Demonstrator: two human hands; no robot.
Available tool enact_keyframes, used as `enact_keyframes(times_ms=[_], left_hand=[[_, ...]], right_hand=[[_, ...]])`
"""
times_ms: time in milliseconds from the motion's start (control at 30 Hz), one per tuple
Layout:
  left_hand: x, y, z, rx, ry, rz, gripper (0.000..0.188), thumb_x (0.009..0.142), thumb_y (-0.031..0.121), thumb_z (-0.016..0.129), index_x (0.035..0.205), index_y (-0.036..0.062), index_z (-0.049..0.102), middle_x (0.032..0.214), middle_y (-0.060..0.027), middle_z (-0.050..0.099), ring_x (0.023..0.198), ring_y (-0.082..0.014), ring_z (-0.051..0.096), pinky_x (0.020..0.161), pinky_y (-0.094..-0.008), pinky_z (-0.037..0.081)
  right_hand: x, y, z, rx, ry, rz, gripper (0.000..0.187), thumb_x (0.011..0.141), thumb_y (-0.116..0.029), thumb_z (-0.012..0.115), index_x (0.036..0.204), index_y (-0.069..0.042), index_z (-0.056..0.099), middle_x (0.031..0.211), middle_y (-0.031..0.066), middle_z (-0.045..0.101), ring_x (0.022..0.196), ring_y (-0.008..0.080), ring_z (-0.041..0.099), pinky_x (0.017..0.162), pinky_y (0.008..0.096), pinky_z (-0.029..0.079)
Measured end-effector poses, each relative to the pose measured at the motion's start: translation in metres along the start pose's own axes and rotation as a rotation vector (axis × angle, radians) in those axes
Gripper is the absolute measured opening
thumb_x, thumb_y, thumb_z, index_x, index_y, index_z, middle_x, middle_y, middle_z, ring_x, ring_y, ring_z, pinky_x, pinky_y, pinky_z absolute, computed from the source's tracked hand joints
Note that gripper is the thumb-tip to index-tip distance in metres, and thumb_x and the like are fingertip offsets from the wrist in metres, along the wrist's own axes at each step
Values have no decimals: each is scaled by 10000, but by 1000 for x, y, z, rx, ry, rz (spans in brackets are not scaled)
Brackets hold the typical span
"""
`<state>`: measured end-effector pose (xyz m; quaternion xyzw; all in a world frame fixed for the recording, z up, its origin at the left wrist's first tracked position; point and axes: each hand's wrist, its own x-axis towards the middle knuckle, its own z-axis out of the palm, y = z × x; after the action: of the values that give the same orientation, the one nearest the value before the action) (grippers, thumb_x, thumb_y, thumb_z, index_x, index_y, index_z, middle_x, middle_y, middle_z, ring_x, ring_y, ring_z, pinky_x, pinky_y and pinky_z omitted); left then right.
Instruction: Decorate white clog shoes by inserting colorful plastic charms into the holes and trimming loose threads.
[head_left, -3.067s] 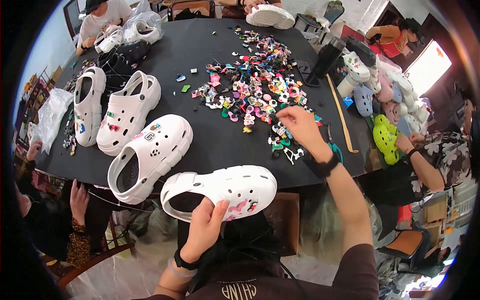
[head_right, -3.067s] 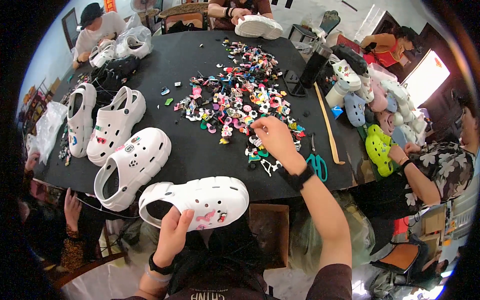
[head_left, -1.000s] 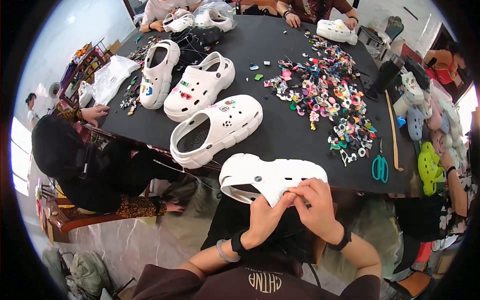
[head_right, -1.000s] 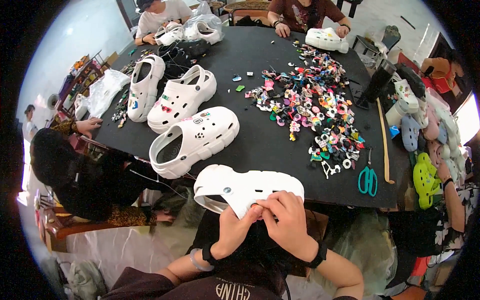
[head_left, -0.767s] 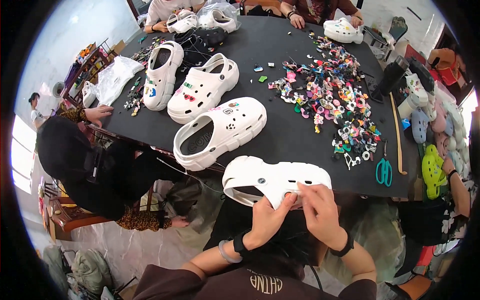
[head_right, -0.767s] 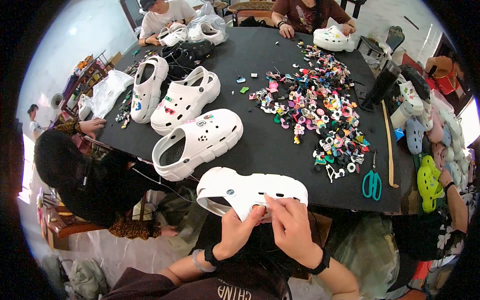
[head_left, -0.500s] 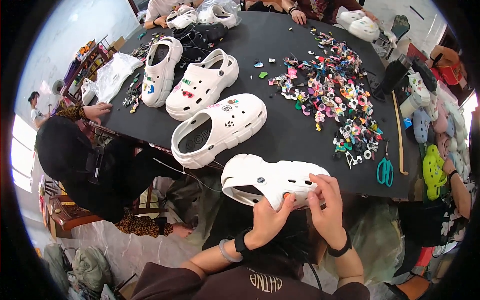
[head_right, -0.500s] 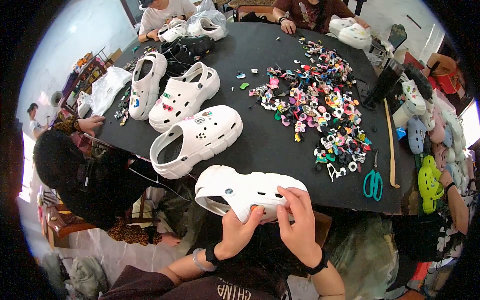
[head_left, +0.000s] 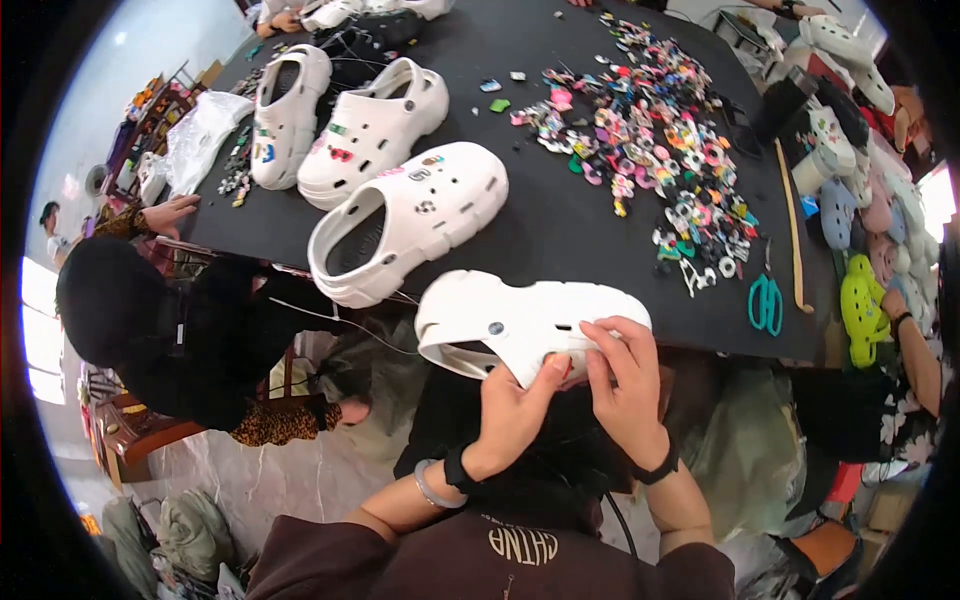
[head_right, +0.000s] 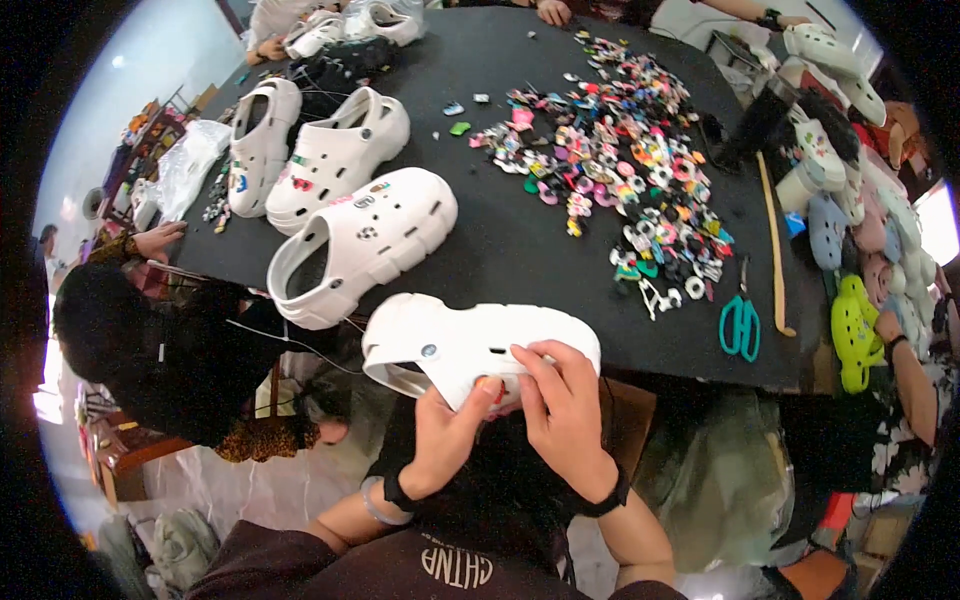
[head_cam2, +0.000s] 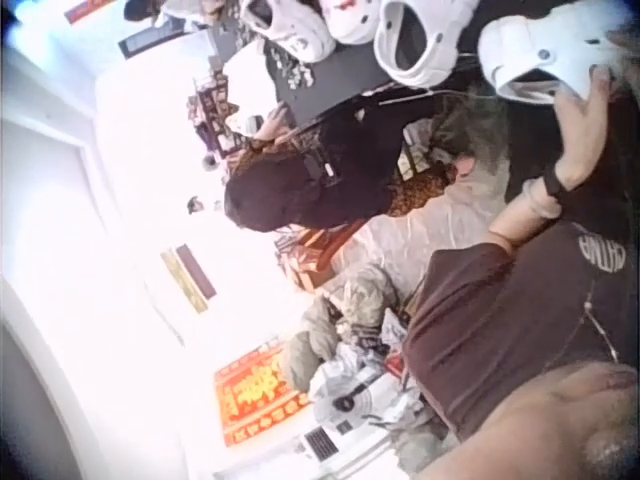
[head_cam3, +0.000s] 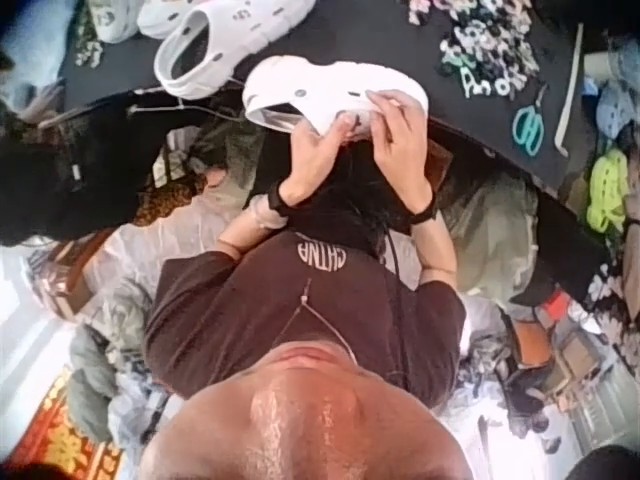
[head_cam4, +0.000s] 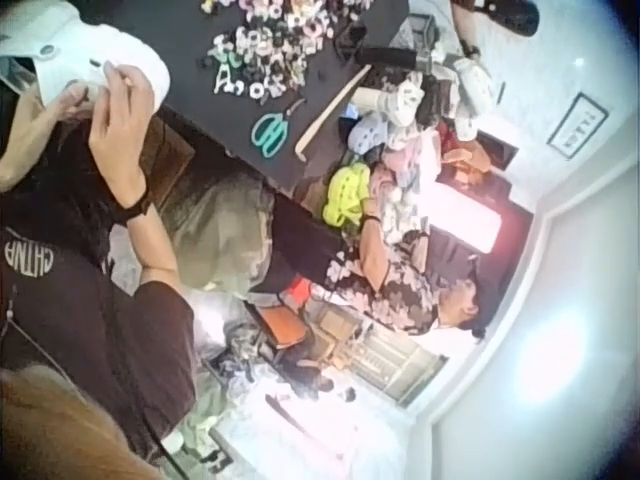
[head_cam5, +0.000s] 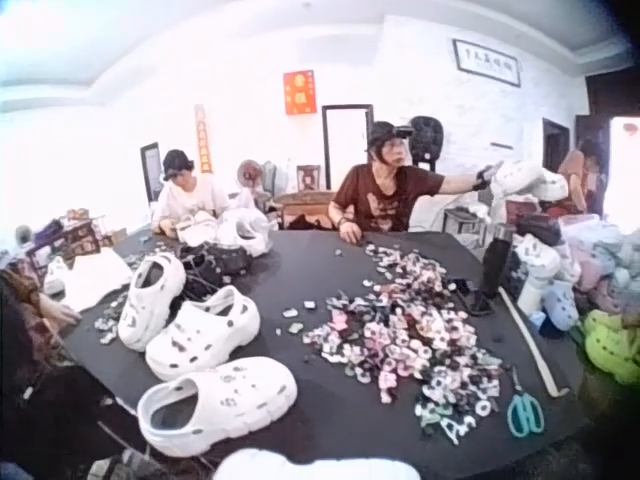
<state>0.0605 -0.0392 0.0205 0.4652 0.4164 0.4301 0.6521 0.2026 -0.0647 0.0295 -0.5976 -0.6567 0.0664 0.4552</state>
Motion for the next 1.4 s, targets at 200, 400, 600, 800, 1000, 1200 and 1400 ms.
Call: enact_keyframes(times_ms=[200, 400, 600, 800, 1000, 1200, 1400], left_hand=[[15, 18, -12, 0, -93, -122, 340, 984, 239, 512, 1078, -72, 613, 992, -70, 668, 881, -101, 602, 776, -257, 488], [27, 44, -42, 431, -458, 48, 346, 968, 184, 501, 1184, -83, 543, 1086, -102, 637, 998, -129, 566, 872, -293, 441], [37, 50, -30, 658, -261, 11, 333, 988, 249, 495, 1058, -54, 614, 853, -52, 658, 776, -70, 543, 698, -221, 446], [51, 53, -9, 213, -176, 7, 362, 1002, 274, 484, 937, -53, 626, 804, 21, 599, 741, -25, 495, 678, -198, 423], [49, 48, -10, 121, -234, -6, 371, 1007, 284, 470, 1085, -57, 596, 970, -19, 634, 848, -49, 547, 764, -211, 442], [42, 42, -15, 187, -218, 18, 365, 1010, 278, 463, 1067, -60, 590, 956, -17, 633, 857, -51, 540, 772, -215, 439], [39, 36, -12, 181, -172, 68, 302, 1005, 225, 475, 862, -20, 577, 821, 39, 569, 758, -18, 451, 661, -193, 394]], right_hand=[[9, 6, -7, 70, 17, -2, 309, 842, 5, 555, 1144, -35, 607, 1076, 125, 555, 955, 289, 548, 845, 369, 432], [25, 17, -17, 434, 60, 161, 250, 924, -14, 462, 1133, -5, 601, 1109, 93, 545, 973, 173, 561, 855, 280, 437], [9, 25, -19, 365, 386, 188, 233, 900, 4, 515, 1115, -10, 604, 1092, 89, 551, 899, 161, 561, 776, 264, 454], [-33, 12, -16, 373, 390, 449, 222, 904, -27, 550, 1124, -10, 581, 1099, 97, 539, 883, 147, 551, 756, 263, 460], [-49, 0, -4, 433, 220, 538, 345, 904, -76, 573, 1247, -50, 551, 1177, 112, 521, 941, 179, 572, 823, 292, 466], [-46, 1, -6, 292, 267, 484, 317, 869, -105, 637, 1178, -51, 593, 1133, 104, 530, 899, 198, 567, 807, 308, 465], [-26, 0, -7, 188, 337, 376, 297, 794, -118, 717, 1072, -42, 644, 1038, 97, 550, 859, 209, 560, 790, 314, 460]])
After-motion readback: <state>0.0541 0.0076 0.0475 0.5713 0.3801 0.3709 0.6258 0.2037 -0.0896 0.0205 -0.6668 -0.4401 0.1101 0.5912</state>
